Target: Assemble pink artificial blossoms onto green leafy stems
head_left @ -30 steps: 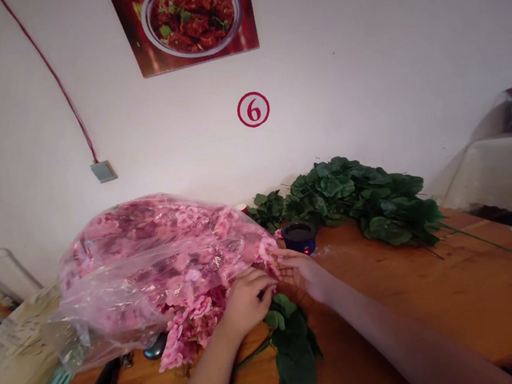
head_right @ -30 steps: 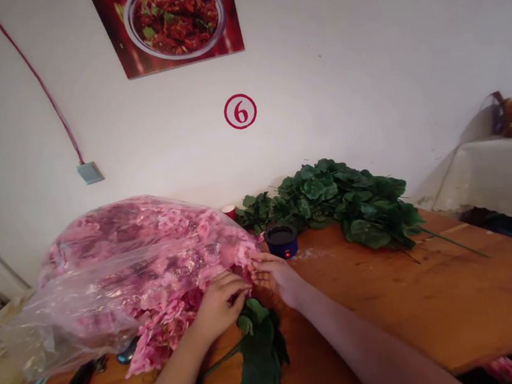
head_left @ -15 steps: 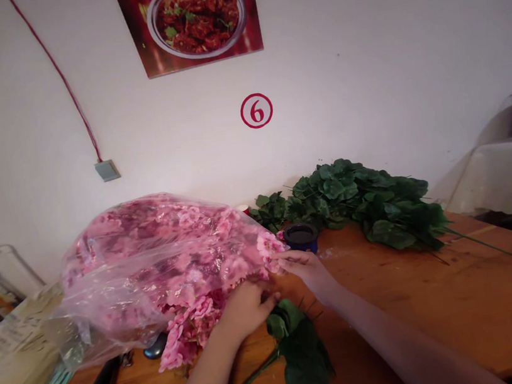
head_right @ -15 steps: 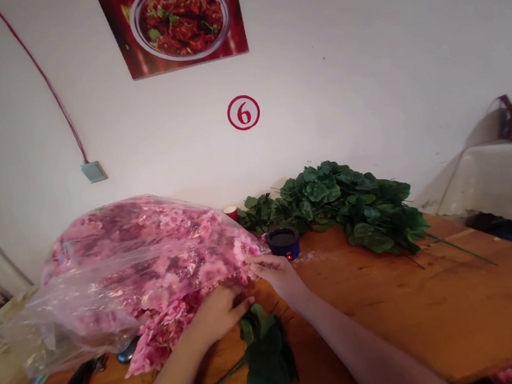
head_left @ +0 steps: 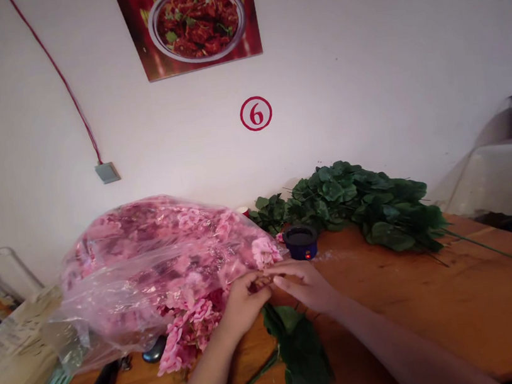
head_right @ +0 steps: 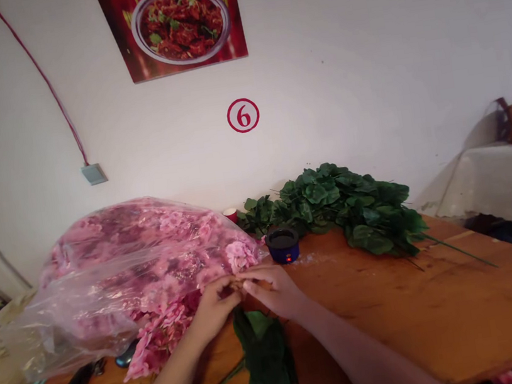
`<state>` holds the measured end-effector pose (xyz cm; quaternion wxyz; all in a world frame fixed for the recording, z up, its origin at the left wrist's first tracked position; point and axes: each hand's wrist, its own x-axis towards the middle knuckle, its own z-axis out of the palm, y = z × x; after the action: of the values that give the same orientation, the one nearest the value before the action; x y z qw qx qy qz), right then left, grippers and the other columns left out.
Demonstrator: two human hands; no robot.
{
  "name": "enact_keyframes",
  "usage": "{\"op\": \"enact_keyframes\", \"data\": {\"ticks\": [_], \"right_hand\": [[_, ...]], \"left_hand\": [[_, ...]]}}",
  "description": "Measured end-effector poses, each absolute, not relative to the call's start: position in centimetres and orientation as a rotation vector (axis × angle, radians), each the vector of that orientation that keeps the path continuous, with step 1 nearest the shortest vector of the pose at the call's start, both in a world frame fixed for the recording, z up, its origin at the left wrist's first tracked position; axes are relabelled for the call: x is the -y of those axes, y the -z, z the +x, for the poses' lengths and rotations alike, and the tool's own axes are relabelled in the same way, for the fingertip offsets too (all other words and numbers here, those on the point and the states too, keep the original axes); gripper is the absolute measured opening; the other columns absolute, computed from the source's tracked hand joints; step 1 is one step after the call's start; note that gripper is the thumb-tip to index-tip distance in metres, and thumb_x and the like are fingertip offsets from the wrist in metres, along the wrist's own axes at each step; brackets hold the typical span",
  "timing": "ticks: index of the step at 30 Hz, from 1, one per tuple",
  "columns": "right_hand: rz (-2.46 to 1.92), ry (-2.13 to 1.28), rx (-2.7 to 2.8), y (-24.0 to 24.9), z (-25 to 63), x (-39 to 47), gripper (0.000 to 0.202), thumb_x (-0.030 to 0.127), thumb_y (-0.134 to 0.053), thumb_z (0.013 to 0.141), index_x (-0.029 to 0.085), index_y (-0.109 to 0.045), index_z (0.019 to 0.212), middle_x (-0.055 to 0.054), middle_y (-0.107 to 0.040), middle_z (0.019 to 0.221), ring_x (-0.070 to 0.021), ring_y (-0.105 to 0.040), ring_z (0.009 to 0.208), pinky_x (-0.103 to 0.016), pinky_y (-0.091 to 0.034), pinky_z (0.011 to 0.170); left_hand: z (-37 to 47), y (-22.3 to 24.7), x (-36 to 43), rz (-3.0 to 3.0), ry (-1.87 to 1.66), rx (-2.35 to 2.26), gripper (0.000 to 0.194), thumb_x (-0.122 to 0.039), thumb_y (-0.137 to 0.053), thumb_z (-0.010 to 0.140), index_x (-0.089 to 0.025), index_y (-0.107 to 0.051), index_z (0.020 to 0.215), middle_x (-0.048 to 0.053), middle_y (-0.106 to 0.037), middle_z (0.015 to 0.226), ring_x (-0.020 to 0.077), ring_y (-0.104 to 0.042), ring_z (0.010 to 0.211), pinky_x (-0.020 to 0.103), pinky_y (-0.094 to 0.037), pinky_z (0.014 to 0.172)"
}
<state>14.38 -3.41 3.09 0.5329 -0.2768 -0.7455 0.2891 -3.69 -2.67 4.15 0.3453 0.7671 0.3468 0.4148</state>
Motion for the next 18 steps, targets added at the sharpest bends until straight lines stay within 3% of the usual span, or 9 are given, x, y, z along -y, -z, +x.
{"op": "enact_keyframes", "data": {"ticks": [5, 11, 14, 18], "right_hand": [[-0.573, -0.381, 2.072, -4.2, 14.4, 4.6, 0.029, 0.029, -0.05, 0.089, 0.027, -0.065, 0.115, -0.006, -0.07, 0.104, -0.0227, -0.062, 0.094, -0.039, -0.044, 0.087], [-0.607, -0.195, 2.237, -4.4, 14.5, 4.7, 0.025, 0.027, -0.048, 0.089, 0.025, -0.068, 0.103, -0.006, -0.071, 0.089, -0.0208, -0.059, 0.082, -0.035, -0.042, 0.077], [-0.604, -0.138, 2.284, -4.4, 14.5, 4.7, 0.026, 0.026, -0.048, 0.087, 0.025, -0.069, 0.103, -0.006, -0.071, 0.089, -0.0216, -0.058, 0.084, -0.035, -0.042, 0.078], [-0.564, -0.156, 2.321, -4.3, 14.1, 5.0, 0.028, 0.025, -0.052, 0.086, 0.027, -0.067, 0.109, -0.005, -0.071, 0.1, -0.0231, -0.06, 0.094, -0.037, -0.042, 0.085]], "left_hand": [[-3.8, -4.2, 3.0, 1.552, -1.017, -0.741, 0.017, -0.022, -0.064, 0.071, -0.015, -0.07, 0.084, 0.004, -0.07, 0.084, 0.0203, -0.062, 0.083, 0.031, -0.046, 0.079], [-3.2, -4.3, 3.7, 1.379, -1.016, -0.758, 0.037, -0.03, -0.066, 0.074, -0.013, -0.067, 0.107, 0.01, -0.071, 0.102, 0.0252, -0.063, 0.099, 0.04, -0.043, 0.095], [-2.9, -4.4, 3.8, 1.393, -1.003, -0.797, 0.043, -0.036, -0.068, 0.075, -0.015, -0.065, 0.113, 0.01, -0.07, 0.106, 0.0245, -0.062, 0.103, 0.041, -0.043, 0.097], [-3.0, -3.7, 3.5, 1.374, -1.102, -0.898, 0.044, -0.03, -0.075, 0.067, -0.016, -0.067, 0.108, 0.01, -0.07, 0.108, 0.0234, -0.061, 0.106, 0.038, -0.043, 0.098]]}}
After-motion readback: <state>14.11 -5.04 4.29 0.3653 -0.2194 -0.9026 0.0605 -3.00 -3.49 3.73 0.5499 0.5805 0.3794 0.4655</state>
